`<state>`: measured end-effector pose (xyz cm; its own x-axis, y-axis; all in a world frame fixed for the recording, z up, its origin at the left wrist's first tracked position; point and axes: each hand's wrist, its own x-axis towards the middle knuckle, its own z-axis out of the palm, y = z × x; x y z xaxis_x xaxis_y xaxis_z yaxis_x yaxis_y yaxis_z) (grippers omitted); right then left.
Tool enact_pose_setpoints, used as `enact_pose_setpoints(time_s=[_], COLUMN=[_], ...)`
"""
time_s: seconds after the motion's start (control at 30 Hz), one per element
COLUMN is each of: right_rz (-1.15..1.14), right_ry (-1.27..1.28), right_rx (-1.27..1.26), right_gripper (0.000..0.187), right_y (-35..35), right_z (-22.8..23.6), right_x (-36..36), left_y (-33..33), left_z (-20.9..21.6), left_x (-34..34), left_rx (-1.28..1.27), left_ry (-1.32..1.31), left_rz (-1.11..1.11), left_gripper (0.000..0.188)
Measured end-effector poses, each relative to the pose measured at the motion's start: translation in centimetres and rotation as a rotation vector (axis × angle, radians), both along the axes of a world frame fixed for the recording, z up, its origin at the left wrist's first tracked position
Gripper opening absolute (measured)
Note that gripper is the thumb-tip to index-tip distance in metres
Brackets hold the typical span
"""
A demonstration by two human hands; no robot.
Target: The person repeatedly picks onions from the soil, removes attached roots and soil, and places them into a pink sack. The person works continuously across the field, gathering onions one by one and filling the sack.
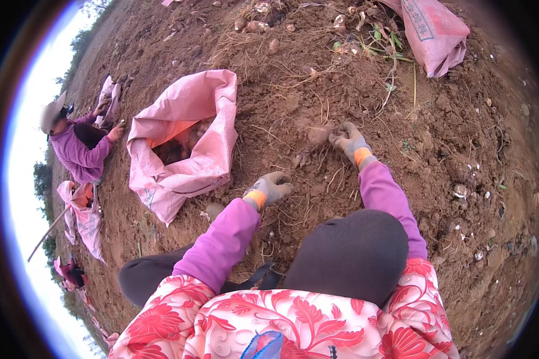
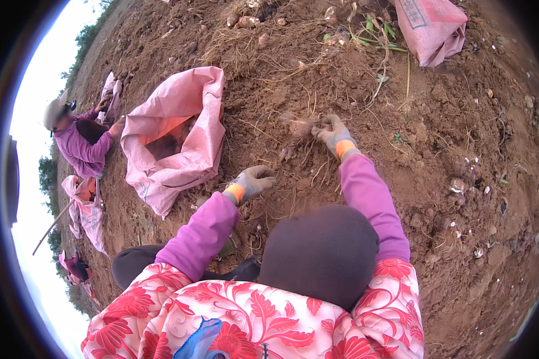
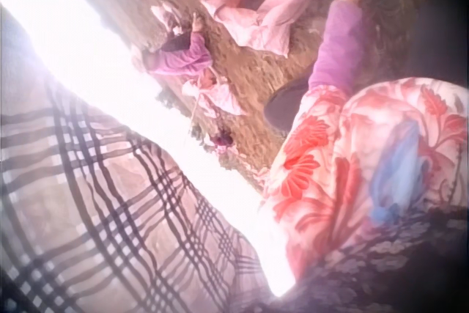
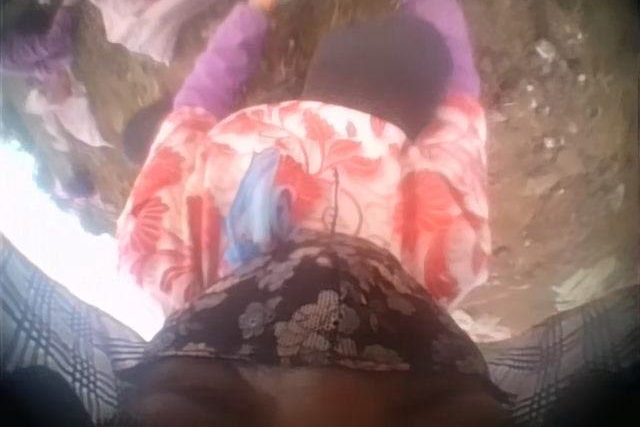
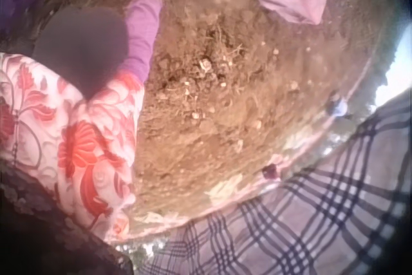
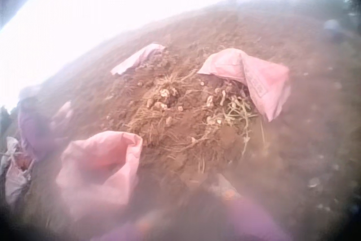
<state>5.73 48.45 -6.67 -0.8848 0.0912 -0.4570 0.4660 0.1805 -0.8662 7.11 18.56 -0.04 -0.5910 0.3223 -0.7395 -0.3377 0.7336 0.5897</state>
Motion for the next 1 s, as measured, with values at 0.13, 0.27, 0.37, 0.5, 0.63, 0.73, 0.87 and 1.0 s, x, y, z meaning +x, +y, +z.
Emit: enact_pose_setpoints(time_s=[0.13,0.27,0.37,0.5,0.63,0.73,0.87,1.0], right_rz=[-0.159,-0.367,-0.113,-0.19,0.01,0.243,0.13,0.157], right_ry=[0.053,0.349,0.608,0.278,0.179,0.082,0.11,0.255], right_rx=[-0.046,-0.359,-0.17,-0.589,-0.584,-0.504,-0.253,0.184], right_gripper=[0.061,0.06,0.057,0.073,0.099,0.08,0.037,0.021], right_y=[-2.1,-5.9,-7.1,-5.4,-3.4,-5.5,-9.9,-9.5], right_z=[-0.9,-0.4,1.9,7.3,10.6,9.6,6.2,3.5], right_x=[1.7,4.7,5.8,4.9,2.6,1.3,1.2,1.8], left_y=[1.4,4.6,6.1,4.7,2.8,3.3,5.6,7.5], left_z=[1.6,2.6,2.2,1.4,1.9,2.4,2.3,2.5], left_x=[-0.5,-1.0,-1.6,-2.3,-2.5,-2.5,-2.4,-2.7], left_rx=[0.197,0.714,0.981,0.913,1.022,1.066,0.808,0.636], left_ry=[-0.208,-0.643,-0.648,-0.336,-0.212,-0.213,-0.023,0.173], left_rz=[0.197,0.713,0.96,0.904,0.573,0.543,0.861,0.888], left_gripper=[0.044,0.039,0.039,0.036,0.047,0.047,0.041,0.042])
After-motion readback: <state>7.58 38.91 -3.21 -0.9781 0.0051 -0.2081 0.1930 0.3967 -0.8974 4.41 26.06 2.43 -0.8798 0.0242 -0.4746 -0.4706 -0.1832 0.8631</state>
